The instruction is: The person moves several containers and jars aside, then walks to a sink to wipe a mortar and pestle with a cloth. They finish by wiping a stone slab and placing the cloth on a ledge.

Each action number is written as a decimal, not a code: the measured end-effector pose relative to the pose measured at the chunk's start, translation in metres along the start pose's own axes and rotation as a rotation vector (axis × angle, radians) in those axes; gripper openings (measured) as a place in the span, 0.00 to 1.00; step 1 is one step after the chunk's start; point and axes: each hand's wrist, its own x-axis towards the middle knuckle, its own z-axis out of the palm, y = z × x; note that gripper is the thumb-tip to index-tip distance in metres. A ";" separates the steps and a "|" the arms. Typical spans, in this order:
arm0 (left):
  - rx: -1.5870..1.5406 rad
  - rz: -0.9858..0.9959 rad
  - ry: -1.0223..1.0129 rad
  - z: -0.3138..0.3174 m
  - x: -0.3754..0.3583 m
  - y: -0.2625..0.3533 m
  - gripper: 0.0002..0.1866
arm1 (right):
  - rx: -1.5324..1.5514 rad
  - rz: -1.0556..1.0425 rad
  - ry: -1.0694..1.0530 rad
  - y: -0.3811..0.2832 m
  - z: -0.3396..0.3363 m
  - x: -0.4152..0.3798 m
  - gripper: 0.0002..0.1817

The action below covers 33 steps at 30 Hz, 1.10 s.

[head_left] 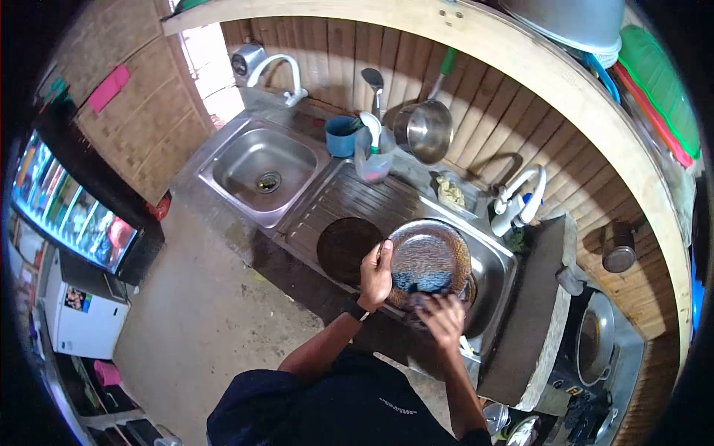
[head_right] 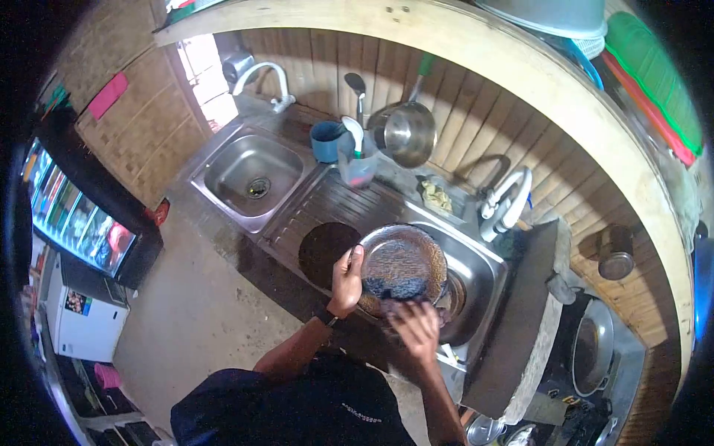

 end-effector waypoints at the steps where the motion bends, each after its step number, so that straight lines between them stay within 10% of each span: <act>1: 0.030 -0.024 -0.027 -0.003 0.001 0.000 0.22 | 0.041 0.129 0.039 -0.003 -0.014 0.013 0.06; 7: -0.015 -0.101 -0.011 0.008 -0.009 0.007 0.26 | 0.199 0.754 0.302 -0.002 -0.040 0.058 0.12; 11: -0.210 -0.177 0.096 0.028 -0.032 -0.003 0.28 | 0.376 1.133 0.941 -0.035 -0.011 0.092 0.21; 18: -0.103 -0.221 -0.196 0.016 -0.033 0.008 0.19 | 0.864 1.300 0.635 -0.034 -0.012 0.048 0.16; 22: 0.084 -0.077 -0.580 -0.010 0.008 0.066 0.25 | 0.824 1.161 -0.003 0.002 -0.064 0.038 0.11; 33: -0.101 -0.252 -0.039 0.003 -0.025 -0.009 0.14 | 0.755 1.520 0.704 -0.034 -0.009 0.047 0.19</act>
